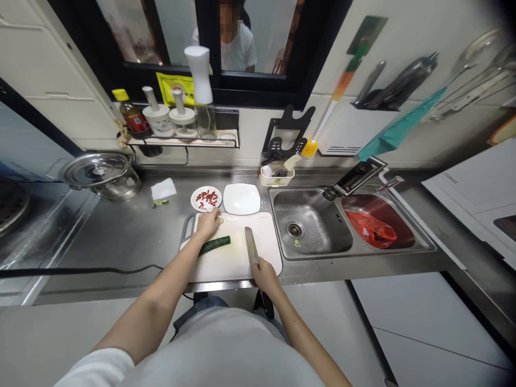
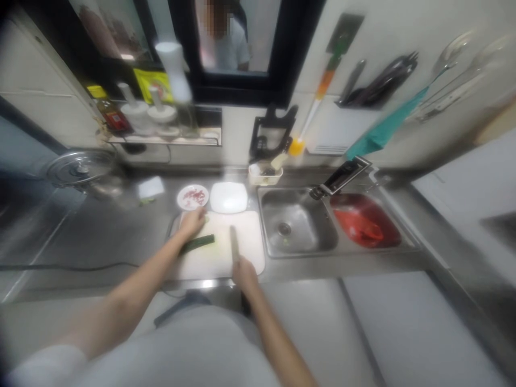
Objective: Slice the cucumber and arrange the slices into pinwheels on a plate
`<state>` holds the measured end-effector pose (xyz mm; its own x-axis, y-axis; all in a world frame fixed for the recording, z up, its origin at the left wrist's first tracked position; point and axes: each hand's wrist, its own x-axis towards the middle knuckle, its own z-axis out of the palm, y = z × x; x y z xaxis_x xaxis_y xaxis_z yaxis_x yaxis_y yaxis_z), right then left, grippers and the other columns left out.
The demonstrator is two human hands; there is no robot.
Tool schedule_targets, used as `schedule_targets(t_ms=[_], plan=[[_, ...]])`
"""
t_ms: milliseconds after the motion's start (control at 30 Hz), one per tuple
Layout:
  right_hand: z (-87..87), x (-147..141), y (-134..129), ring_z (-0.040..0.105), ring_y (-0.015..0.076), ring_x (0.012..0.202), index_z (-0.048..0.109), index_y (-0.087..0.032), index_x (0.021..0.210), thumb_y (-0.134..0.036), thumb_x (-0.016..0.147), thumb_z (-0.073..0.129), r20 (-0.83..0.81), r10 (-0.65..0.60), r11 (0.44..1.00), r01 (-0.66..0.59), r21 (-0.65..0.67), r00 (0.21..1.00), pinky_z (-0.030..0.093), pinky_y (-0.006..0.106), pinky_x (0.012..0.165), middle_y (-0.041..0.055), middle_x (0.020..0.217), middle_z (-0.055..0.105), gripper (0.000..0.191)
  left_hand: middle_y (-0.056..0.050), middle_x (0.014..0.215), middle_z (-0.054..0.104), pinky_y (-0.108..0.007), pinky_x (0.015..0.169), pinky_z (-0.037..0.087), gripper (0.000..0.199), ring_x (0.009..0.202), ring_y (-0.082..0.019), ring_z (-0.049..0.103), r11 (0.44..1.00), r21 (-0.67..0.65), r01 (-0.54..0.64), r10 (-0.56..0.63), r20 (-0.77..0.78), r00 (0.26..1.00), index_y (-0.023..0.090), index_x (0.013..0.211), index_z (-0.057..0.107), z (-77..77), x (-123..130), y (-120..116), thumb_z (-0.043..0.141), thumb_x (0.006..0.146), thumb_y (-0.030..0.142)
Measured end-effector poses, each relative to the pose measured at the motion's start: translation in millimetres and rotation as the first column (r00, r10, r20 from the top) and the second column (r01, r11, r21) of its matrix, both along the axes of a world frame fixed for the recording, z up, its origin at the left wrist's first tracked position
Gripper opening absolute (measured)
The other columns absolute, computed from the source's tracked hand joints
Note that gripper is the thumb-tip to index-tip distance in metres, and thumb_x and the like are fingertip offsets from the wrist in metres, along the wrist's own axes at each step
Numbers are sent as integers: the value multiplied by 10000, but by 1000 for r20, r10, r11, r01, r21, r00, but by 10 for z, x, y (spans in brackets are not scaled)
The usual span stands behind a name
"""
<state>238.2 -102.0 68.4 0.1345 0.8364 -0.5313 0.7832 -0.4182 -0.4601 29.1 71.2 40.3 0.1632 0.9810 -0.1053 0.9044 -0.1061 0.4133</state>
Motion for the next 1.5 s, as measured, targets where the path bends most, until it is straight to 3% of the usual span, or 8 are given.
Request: schedule_targets(t_ms=[200,500,633,733,1100,1267,1500], plan=[[-8,-15,14,589,161,827,642,-155,993,-161,882,380,-20,5,999,-4,37,1000,326,223,638,94,942,691,284,-96,952,688,-334,845,403,277,940,-256,612,999,50,4,-4,7,1000,213,1085,616,-20,-8,16,478,846,185],[16,-21,4,592,162,836,640,-138,1024,-154,877,379,-26,-10,1000,10,18,1000,331,222,647,102,952,691,300,-92,1049,660,-319,842,397,254,988,-242,572,988,116,-107,106,14,994,220,1081,614,-57,-114,-18,490,860,225],[6,-26,-1,591,162,847,639,-137,1032,-156,882,380,-32,-11,1000,12,28,999,335,220,660,100,949,689,300,-92,1017,650,-343,871,384,202,1005,-257,550,995,96,-20,21,-6,1000,217,959,651,-82,-163,-72,563,838,352],[2,-36,7,590,157,848,642,-143,1009,-149,881,381,-33,0,999,1,41,999,335,215,663,95,950,688,291,-93,1014,647,-347,888,375,191,1015,-254,547,996,92,10,-8,-25,1000,215,917,667,-90,-142,-93,560,843,355],[9,-61,80,591,153,808,645,-150,979,-140,876,374,-36,34,998,-32,49,999,328,214,639,94,938,696,290,-92,1035,664,-351,909,394,197,1025,-249,553,996,44,-79,77,35,996,215,957,689,-107,-95,-143,570,822,296],[-15,-104,83,593,155,825,641,-145,981,-154,882,373,-23,51,997,-49,56,998,329,215,646,97,946,694,286,-64,1043,667,-340,915,414,212,1019,-226,566,993,30,-117,111,146,983,223,980,681,-121,-122,-328,567,808,275],[-28,-173,87,602,155,834,635,-139,989,-169,903,352,-37,69,994,-65,93,997,333,215,655,102,949,694,297,-74,1017,664,-355,916,401,224,1005,-233,562,996,94,-7,-12,205,979,223,974,670,-101,-61,-764,511,874,346]])
